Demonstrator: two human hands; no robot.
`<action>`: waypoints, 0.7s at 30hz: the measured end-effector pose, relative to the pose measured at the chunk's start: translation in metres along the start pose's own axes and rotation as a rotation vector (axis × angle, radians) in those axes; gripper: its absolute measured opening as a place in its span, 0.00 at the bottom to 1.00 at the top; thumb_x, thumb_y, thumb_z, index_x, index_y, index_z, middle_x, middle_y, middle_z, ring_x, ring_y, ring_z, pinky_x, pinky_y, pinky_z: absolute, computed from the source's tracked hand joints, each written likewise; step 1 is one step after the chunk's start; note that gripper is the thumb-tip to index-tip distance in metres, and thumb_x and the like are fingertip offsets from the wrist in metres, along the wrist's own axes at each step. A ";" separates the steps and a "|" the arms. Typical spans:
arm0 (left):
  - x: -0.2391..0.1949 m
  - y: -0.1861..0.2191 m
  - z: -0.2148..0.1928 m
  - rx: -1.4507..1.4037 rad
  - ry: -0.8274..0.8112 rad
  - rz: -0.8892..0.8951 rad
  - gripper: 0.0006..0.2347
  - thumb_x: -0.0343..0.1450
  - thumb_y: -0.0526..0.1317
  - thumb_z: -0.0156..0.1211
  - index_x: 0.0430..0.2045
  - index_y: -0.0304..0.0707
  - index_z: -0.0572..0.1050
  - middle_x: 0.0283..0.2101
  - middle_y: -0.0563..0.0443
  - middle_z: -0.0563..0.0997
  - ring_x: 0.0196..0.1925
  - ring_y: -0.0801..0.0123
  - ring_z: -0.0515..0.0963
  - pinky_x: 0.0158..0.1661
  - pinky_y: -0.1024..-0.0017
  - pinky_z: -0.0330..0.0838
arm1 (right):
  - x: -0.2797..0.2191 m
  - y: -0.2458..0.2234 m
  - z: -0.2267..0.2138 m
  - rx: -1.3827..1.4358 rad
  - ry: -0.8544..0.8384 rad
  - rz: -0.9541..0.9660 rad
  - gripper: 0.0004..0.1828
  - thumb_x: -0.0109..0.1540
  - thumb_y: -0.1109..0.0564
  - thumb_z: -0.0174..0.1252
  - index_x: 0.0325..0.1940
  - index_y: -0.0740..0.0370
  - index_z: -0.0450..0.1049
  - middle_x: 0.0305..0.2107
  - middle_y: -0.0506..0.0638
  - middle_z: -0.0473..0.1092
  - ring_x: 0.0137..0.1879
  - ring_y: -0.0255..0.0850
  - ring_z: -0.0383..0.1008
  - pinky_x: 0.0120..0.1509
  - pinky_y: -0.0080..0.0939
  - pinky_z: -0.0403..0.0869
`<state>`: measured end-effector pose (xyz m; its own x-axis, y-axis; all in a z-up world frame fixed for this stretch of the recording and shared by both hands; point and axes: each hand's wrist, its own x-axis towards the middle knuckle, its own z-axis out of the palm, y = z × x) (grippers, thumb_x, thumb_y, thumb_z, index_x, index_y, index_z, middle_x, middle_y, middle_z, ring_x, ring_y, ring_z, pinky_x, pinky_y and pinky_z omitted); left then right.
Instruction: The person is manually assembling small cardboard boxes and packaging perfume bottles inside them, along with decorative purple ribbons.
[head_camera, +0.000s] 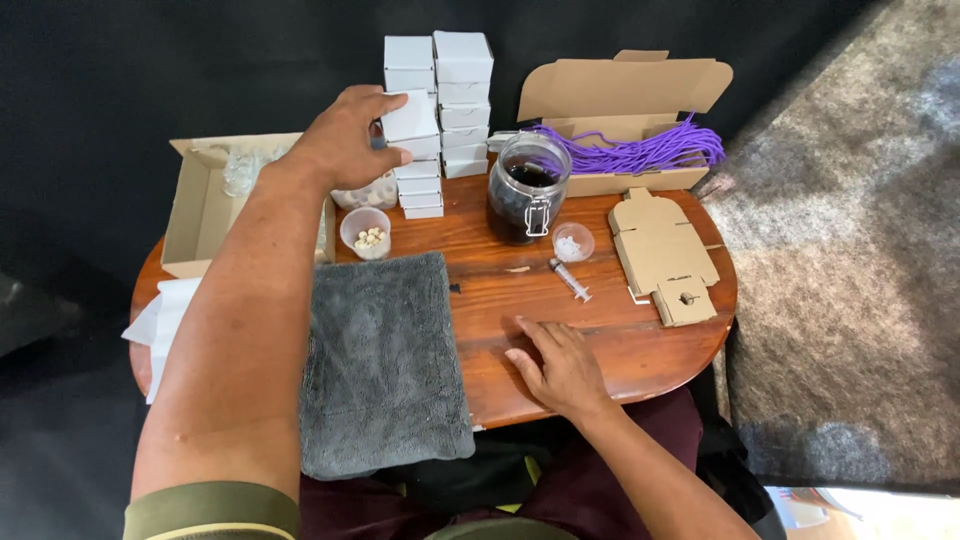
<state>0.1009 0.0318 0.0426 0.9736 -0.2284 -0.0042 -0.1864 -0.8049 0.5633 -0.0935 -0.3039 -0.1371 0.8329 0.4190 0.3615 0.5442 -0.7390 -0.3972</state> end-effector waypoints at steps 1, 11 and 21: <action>0.001 0.002 -0.002 0.001 0.000 0.003 0.32 0.68 0.45 0.66 0.70 0.48 0.61 0.73 0.48 0.55 0.55 0.62 0.73 0.60 0.65 0.63 | 0.001 0.000 0.000 -0.001 0.002 0.001 0.27 0.67 0.40 0.52 0.61 0.62 0.73 0.44 0.54 0.77 0.49 0.50 0.75 0.54 0.51 0.72; 0.012 -0.028 0.013 -0.019 0.206 0.058 0.23 0.69 0.43 0.69 0.61 0.49 0.74 0.65 0.49 0.64 0.48 0.65 0.78 0.57 0.64 0.68 | 0.002 -0.001 0.000 -0.034 0.024 -0.030 0.27 0.67 0.40 0.52 0.61 0.61 0.73 0.43 0.54 0.77 0.47 0.50 0.75 0.52 0.51 0.72; 0.017 -0.035 0.035 -0.023 0.320 0.063 0.22 0.71 0.47 0.66 0.63 0.55 0.72 0.59 0.43 0.76 0.46 0.59 0.79 0.53 0.58 0.69 | 0.001 -0.001 0.001 -0.043 0.011 -0.021 0.27 0.67 0.39 0.52 0.60 0.61 0.73 0.43 0.54 0.77 0.47 0.50 0.76 0.52 0.51 0.72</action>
<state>0.1189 0.0366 -0.0058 0.9530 -0.0905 0.2892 -0.2480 -0.7815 0.5726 -0.0928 -0.3024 -0.1375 0.8202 0.4289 0.3784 0.5563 -0.7523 -0.3530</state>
